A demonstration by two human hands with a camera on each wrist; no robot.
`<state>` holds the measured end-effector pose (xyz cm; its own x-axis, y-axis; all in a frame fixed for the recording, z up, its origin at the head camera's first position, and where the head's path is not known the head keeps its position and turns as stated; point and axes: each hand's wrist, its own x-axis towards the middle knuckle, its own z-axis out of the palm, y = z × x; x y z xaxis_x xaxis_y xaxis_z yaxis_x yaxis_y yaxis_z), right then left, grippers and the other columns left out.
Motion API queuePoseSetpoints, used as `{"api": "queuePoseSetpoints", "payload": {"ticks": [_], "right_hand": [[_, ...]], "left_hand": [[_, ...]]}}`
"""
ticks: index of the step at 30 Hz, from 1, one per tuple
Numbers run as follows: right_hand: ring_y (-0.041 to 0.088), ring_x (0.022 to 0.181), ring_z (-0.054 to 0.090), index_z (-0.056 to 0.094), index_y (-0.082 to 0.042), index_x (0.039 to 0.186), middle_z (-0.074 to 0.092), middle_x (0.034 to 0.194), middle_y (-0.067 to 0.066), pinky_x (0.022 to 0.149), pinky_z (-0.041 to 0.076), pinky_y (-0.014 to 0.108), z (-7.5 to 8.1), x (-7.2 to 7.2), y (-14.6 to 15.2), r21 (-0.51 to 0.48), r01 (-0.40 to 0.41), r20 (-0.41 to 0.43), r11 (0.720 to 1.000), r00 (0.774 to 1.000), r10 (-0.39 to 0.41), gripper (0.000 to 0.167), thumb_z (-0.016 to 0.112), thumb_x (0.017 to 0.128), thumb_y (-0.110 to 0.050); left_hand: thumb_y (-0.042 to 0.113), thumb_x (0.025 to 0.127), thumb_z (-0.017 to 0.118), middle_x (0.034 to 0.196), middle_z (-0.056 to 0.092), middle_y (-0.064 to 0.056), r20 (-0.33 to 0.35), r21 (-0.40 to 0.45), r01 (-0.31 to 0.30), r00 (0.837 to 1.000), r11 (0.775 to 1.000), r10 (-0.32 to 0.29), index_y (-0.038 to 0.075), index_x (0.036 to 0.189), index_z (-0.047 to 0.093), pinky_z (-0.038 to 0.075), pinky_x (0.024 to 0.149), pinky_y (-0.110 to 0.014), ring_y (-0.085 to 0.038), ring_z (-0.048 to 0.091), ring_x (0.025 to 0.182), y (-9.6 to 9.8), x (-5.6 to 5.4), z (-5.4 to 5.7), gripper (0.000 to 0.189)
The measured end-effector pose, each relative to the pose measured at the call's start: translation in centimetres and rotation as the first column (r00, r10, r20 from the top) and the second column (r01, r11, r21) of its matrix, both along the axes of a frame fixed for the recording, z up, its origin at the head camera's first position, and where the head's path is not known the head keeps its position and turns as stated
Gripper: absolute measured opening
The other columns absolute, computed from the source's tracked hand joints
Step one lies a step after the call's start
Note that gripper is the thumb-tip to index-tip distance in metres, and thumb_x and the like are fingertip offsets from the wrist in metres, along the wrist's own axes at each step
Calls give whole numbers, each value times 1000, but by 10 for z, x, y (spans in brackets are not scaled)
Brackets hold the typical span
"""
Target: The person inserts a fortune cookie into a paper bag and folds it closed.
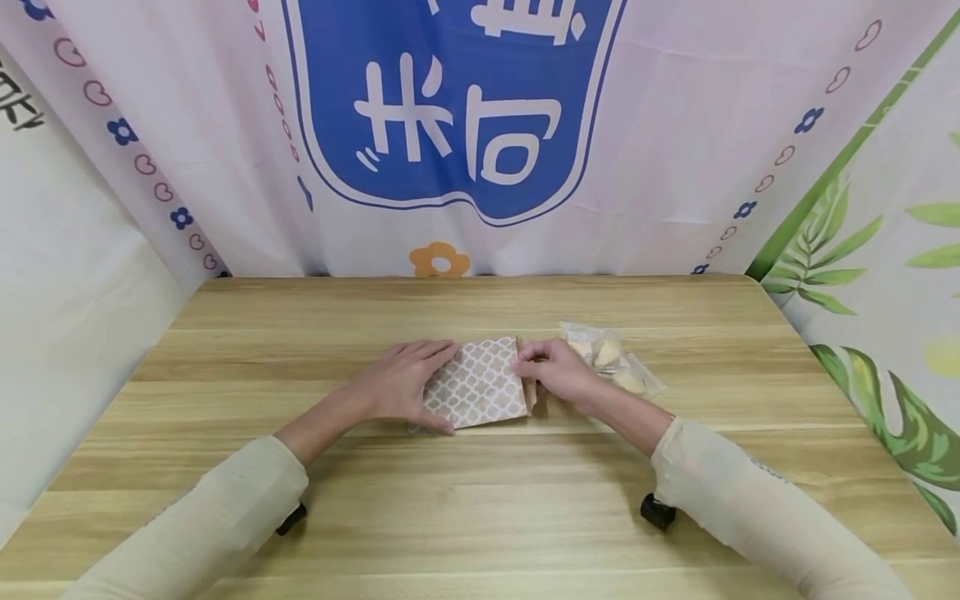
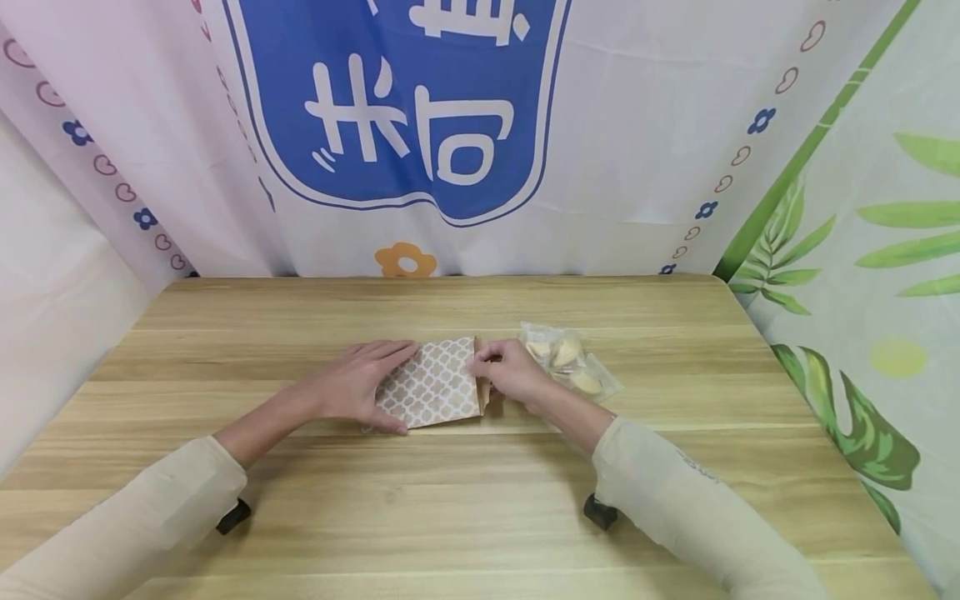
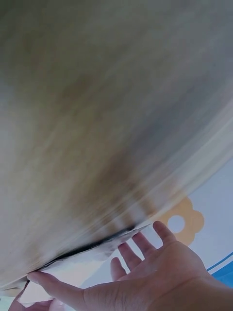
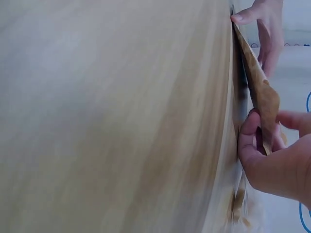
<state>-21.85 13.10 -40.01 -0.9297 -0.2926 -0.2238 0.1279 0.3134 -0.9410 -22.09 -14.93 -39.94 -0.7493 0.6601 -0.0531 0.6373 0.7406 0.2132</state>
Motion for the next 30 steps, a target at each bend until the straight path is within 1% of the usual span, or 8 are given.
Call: {"api": "queuePoseSetpoints", "payload": {"ticks": [4, 9, 11, 15, 18, 21, 25, 30], "right_hand": [[14, 70, 58, 69, 5, 103, 67, 99, 11, 60, 54, 25, 2, 3, 3, 62, -21, -1, 998, 1000, 21, 11, 70, 97, -3], [14, 75, 57, 72, 3, 100, 67, 108, 13, 62, 54, 25, 5, 6, 3, 108, -37, 11, 993, 999, 36, 8, 69, 98, -5], [15, 76, 56, 70, 5, 103, 66, 110, 13, 63, 53, 25, 6, 7, 3, 89, -49, 26, 995, 999, 47, 11, 66, 100, -5], [15, 75, 57, 67, 8, 109, 65, 97, 10, 65, 52, 25, 5, 6, 3, 24, -82, 53, 996, 995, 81, 14, 61, 102, -3], [15, 72, 57, 66, 8, 107, 62, 86, 6, 65, 52, 25, 4, 6, 5, -21, -107, 54, 994, 993, 108, 13, 58, 102, -2], [15, 72, 58, 66, 7, 105, 61, 85, 5, 67, 52, 26, 3, 5, 6, -32, -111, 35, 993, 993, 112, 12, 58, 103, -2], [16, 77, 59, 66, 5, 112, 63, 101, 9, 68, 52, 27, 2, 5, 7, -8, -84, -12, 996, 996, 84, 14, 59, 101, -1], [20, 98, 66, 62, 5, 127, 60, 131, 19, 72, 55, 28, 2, 4, 7, 45, -101, -126, 994, 986, 106, 30, 61, 97, 5]], "left_hand": [[70, 72, 82, 164, 35, -21, -5, 23, -6, 1000, 1000, 6, 2, 161, 33, 30, 118, -68, -42, 34, 149, -1, -1, 0, 122], [69, 73, 82, 164, 34, -23, 1, 33, 0, 1000, 999, 0, 0, 161, 32, 28, 121, -64, -43, 33, 150, -1, -1, 0, 123], [68, 73, 82, 164, 34, -24, 6, 39, 3, 1000, 999, -4, -1, 160, 32, 28, 122, -62, -43, 33, 150, -1, -2, 0, 123], [67, 72, 84, 162, 36, -24, 0, 53, 7, 1000, 999, -7, -2, 160, 33, 30, 121, -61, -43, 36, 148, -1, -2, 0, 122], [66, 72, 84, 161, 38, -24, -5, 65, 5, 1000, 998, -5, -2, 159, 33, 31, 121, -61, -44, 38, 147, 0, -2, -1, 122], [65, 72, 84, 161, 39, -24, 3, 76, 1, 1000, 997, -2, -2, 159, 34, 31, 121, -61, -44, 39, 147, 0, -3, -1, 121], [63, 73, 85, 161, 38, -25, 14, 88, 2, 1000, 996, -3, -2, 159, 33, 30, 121, -61, -44, 38, 147, 1, -3, 0, 120], [60, 72, 86, 160, 39, -26, 12, 107, 3, 1000, 994, -5, -2, 159, 33, 31, 120, -63, -45, 39, 146, 1, -3, 0, 119]]}}
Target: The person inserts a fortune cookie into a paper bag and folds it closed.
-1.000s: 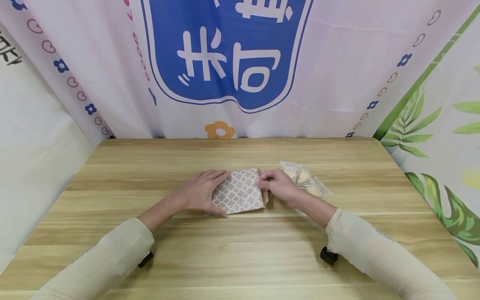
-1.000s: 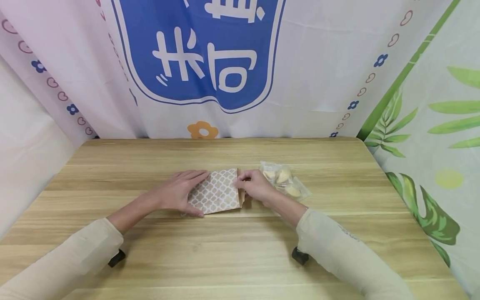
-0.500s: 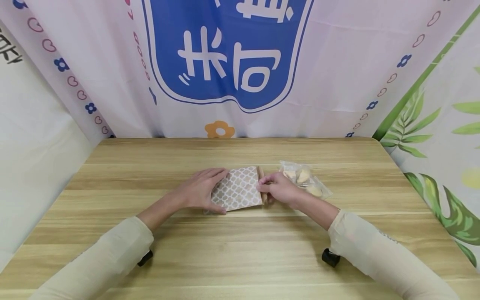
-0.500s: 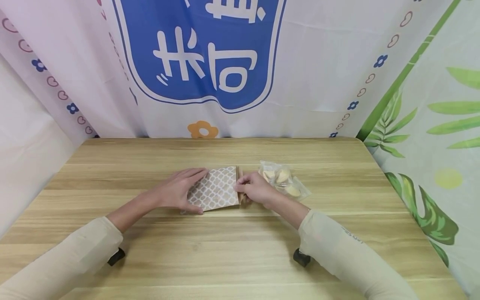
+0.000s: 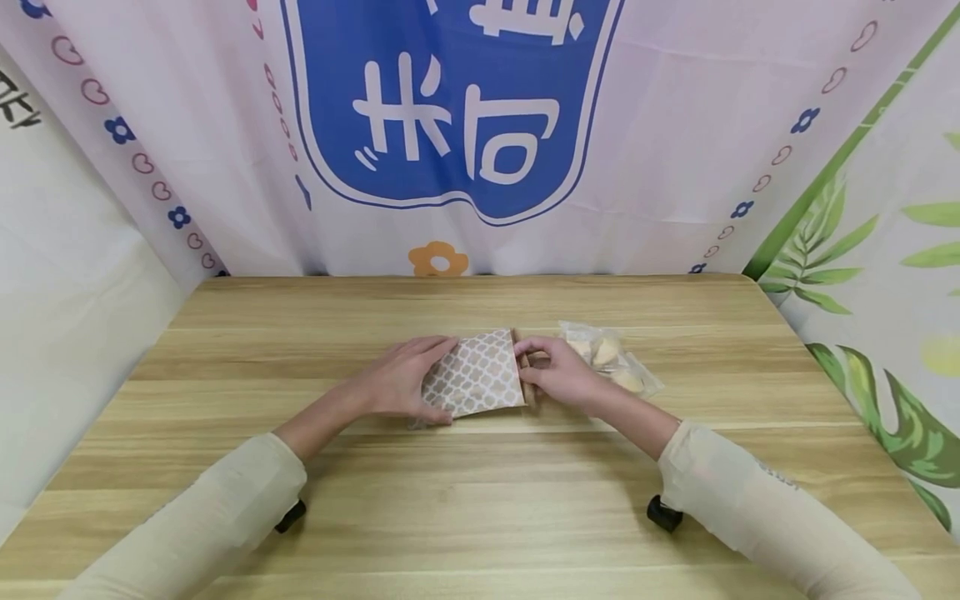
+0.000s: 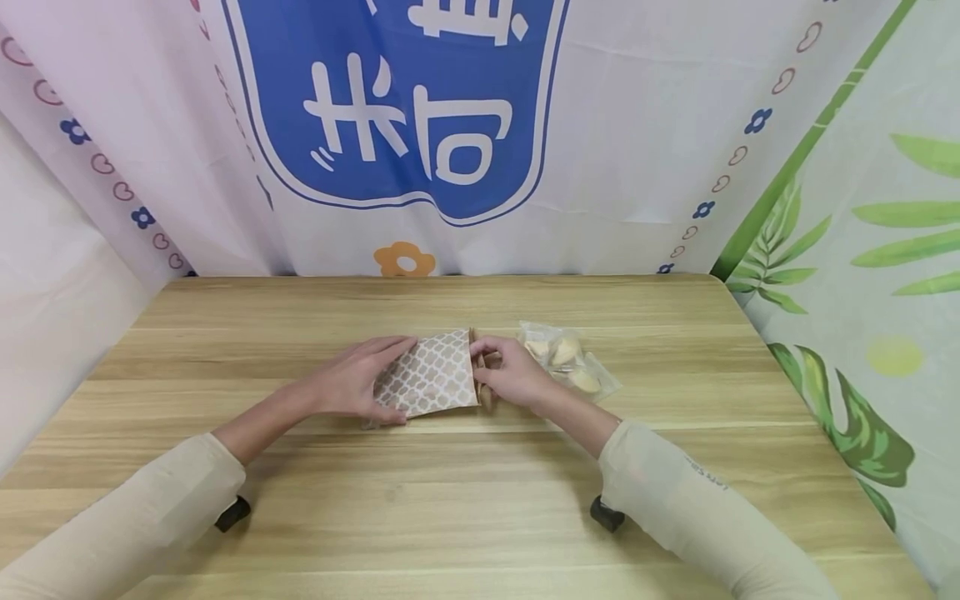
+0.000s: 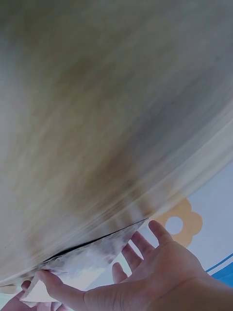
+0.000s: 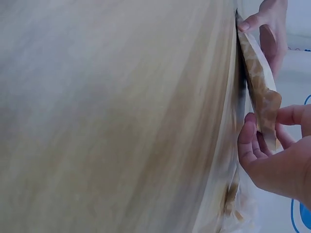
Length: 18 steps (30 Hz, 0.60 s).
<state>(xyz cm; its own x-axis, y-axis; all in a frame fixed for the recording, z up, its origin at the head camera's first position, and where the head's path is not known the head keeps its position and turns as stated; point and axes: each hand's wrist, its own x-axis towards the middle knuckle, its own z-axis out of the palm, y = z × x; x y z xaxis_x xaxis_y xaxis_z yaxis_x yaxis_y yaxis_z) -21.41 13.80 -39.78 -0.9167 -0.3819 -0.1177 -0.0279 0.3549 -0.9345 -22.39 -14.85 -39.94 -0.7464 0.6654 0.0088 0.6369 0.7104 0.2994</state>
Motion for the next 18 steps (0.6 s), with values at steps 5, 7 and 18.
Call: {"api": "queuePoseSetpoints", "payload": {"ticks": [5, 7, 18], "right_hand": [[17, 89, 67, 57, 7, 136, 58, 136, 25, 66, 53, 23, 0, 0, 1, 15, -32, -62, 999, 998, 33, 47, 68, 89, 10], [14, 84, 66, 56, 7, 138, 60, 134, 26, 64, 53, 21, 0, 0, 1, 14, -42, -72, 999, 997, 43, 53, 70, 86, 11], [26, 94, 71, 47, 10, 146, 53, 139, 31, 75, 60, 27, -1, -1, -1, 50, -127, -114, 991, 985, 132, 74, 75, 77, 12]], "left_hand": [[62, 72, 86, 162, 35, -26, 2, 15, 2, 1000, 1000, -2, -1, 161, 30, 30, 120, -64, -45, 36, 147, 2, -1, -2, 123], [64, 71, 86, 164, 32, -26, 6, 31, 5, 1000, 1000, -5, 1, 162, 28, 29, 120, -63, -45, 34, 149, 5, -1, -2, 125], [66, 69, 86, 162, 37, -22, 1, 74, 47, 999, 996, -47, 1, 163, 25, 30, 122, -58, -41, 39, 147, 22, -3, -3, 130]]}}
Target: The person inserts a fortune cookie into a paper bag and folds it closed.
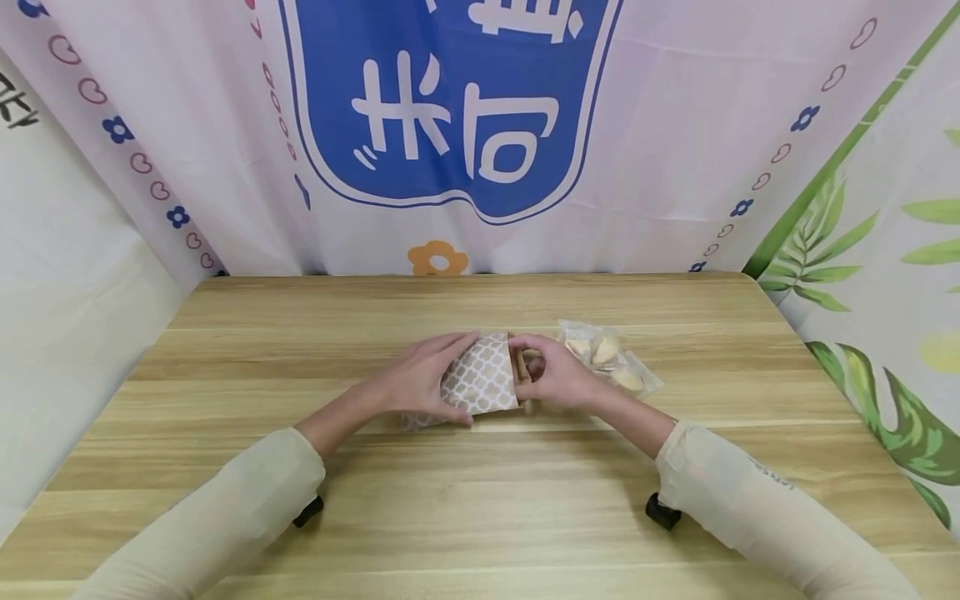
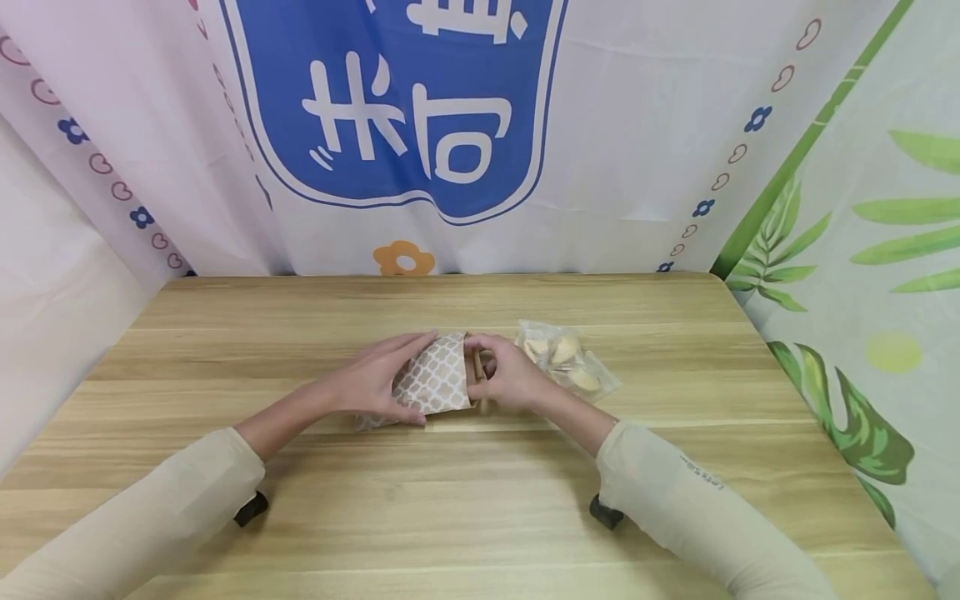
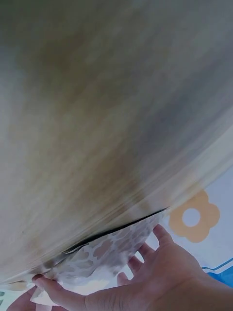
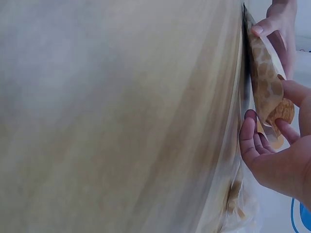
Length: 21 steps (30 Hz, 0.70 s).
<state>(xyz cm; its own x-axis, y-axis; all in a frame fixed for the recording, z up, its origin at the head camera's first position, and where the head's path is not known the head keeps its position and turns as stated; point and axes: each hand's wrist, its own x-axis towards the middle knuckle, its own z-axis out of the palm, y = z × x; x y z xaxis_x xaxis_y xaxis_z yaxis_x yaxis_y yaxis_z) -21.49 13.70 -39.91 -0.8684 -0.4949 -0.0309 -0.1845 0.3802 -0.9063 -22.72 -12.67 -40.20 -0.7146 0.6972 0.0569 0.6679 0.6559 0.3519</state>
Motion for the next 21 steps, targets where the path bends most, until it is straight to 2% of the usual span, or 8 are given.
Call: {"api": "queuePoseSetpoints", "payload": {"ticks": [5, 11, 16, 21], "right_hand": [[27, 93, 71, 46, 8, 147, 54, 139, 30, 76, 60, 30, 2, 0, 1, 30, 4, -2, 1000, 1000, -4, 78, 78, 76, 12], [27, 93, 70, 45, 8, 148, 56, 136, 30, 77, 61, 31, 2, -1, 1, 46, -1, -5, 999, 1000, 2, 80, 78, 75, 11], [30, 97, 71, 45, 8, 148, 54, 137, 30, 80, 62, 34, 1, -2, 0, 62, 12, -3, 998, 1000, -12, 79, 78, 76, 11], [32, 101, 71, 48, 6, 146, 55, 137, 29, 84, 61, 35, 0, -4, 0, 102, 41, -51, 994, 998, -36, 75, 79, 78, 8]], "left_hand": [[62, 69, 88, 159, 41, -25, 12, 17, -13, 1000, 1000, 13, -4, 159, 30, 33, 121, -57, -42, 42, 145, 0, -2, 0, 126], [57, 67, 92, 157, 43, -26, 63, 57, -49, 997, 997, 45, -8, 154, 36, 35, 120, -56, -42, 43, 143, 0, -3, -1, 122], [56, 66, 93, 150, 51, -22, 48, 78, -47, 998, 996, 43, -7, 150, 42, 41, 116, -55, -39, 51, 136, 0, -4, -2, 116], [55, 65, 93, 151, 51, -23, 32, 85, -39, 999, 996, 37, -6, 150, 43, 36, 119, -56, -40, 48, 139, -2, -5, -1, 116]]}}
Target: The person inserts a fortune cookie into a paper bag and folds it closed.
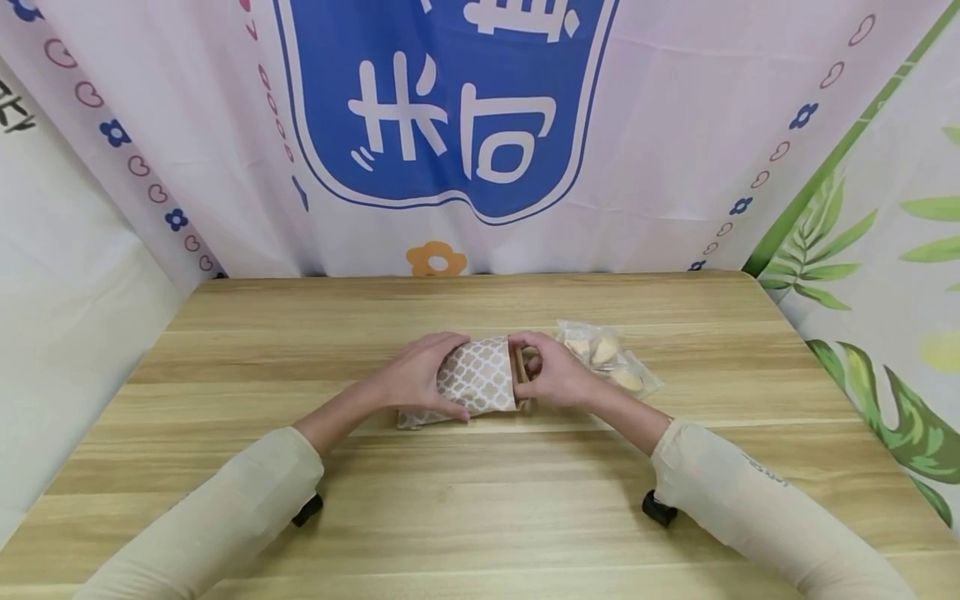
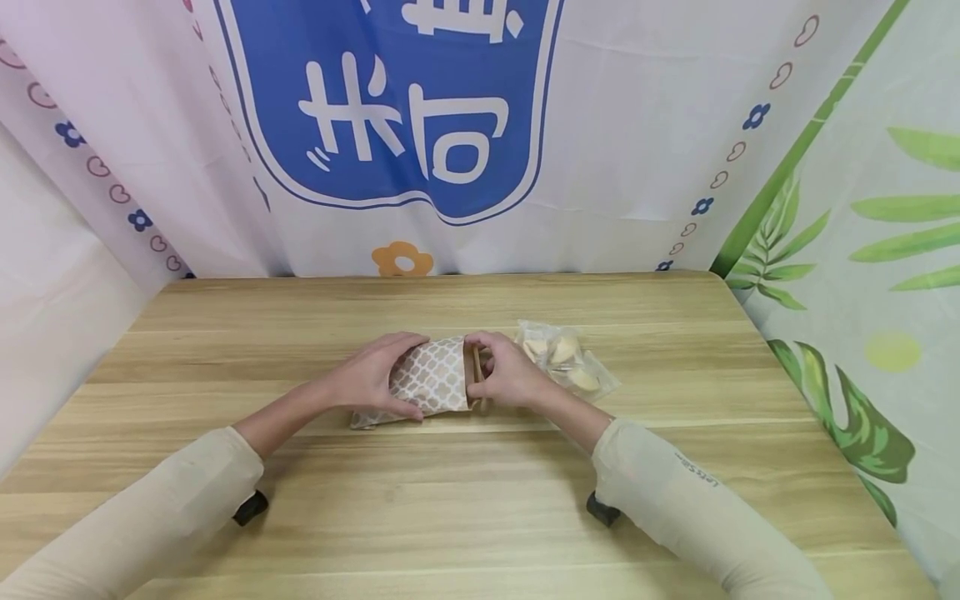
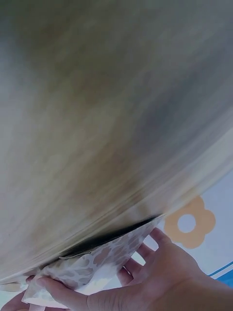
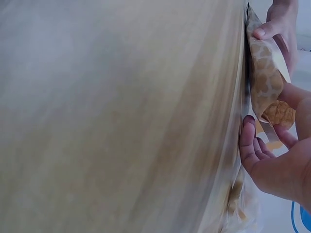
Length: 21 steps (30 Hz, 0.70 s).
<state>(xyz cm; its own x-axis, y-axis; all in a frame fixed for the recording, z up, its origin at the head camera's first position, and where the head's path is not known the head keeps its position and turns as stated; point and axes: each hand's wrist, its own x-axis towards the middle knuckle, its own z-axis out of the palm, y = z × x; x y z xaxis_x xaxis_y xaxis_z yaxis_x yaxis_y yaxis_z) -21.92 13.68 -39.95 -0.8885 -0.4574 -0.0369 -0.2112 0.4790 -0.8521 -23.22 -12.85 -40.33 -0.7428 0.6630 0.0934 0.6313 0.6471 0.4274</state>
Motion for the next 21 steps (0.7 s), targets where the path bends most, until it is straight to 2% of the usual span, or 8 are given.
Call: {"api": "queuePoseSetpoints", "payload": {"ticks": [6, 12, 18, 21], "right_hand": [[25, 94, 70, 53, 2, 144, 62, 128, 25, 80, 59, 33, -1, -1, 1, 33, 17, -38, 999, 999, -16, 72, 82, 79, 2], [24, 93, 70, 54, 1, 144, 64, 123, 24, 78, 59, 32, 1, -1, 1, 10, 29, -10, 1000, 1000, -29, 70, 83, 80, 1], [22, 88, 69, 53, 1, 145, 69, 110, 19, 75, 59, 31, 2, -1, 1, 20, 34, -8, 999, 999, -34, 74, 84, 78, 0], [23, 89, 69, 50, 1, 148, 69, 111, 21, 77, 59, 32, 2, -1, 2, 12, 13, -3, 1000, 1000, -13, 79, 85, 77, 0]], "left_hand": [[55, 66, 92, 156, 44, -25, 25, -12, 1, 1000, 1000, 0, -6, 154, 39, 33, 121, -57, -42, 42, 144, -4, 0, 0, 120], [53, 65, 94, 157, 42, -27, 63, -4, 18, 998, 1000, -18, -9, 154, 37, 34, 120, -57, -44, 42, 144, -8, 1, 2, 122], [51, 67, 94, 152, 46, -26, 66, 9, 11, 998, 1000, -12, -11, 151, 39, 39, 118, -54, -42, 48, 139, -11, 0, 1, 118], [51, 67, 94, 150, 49, -25, 61, 12, 8, 998, 1000, -9, -10, 150, 41, 41, 117, -53, -40, 50, 137, -11, 0, 0, 116]]}}
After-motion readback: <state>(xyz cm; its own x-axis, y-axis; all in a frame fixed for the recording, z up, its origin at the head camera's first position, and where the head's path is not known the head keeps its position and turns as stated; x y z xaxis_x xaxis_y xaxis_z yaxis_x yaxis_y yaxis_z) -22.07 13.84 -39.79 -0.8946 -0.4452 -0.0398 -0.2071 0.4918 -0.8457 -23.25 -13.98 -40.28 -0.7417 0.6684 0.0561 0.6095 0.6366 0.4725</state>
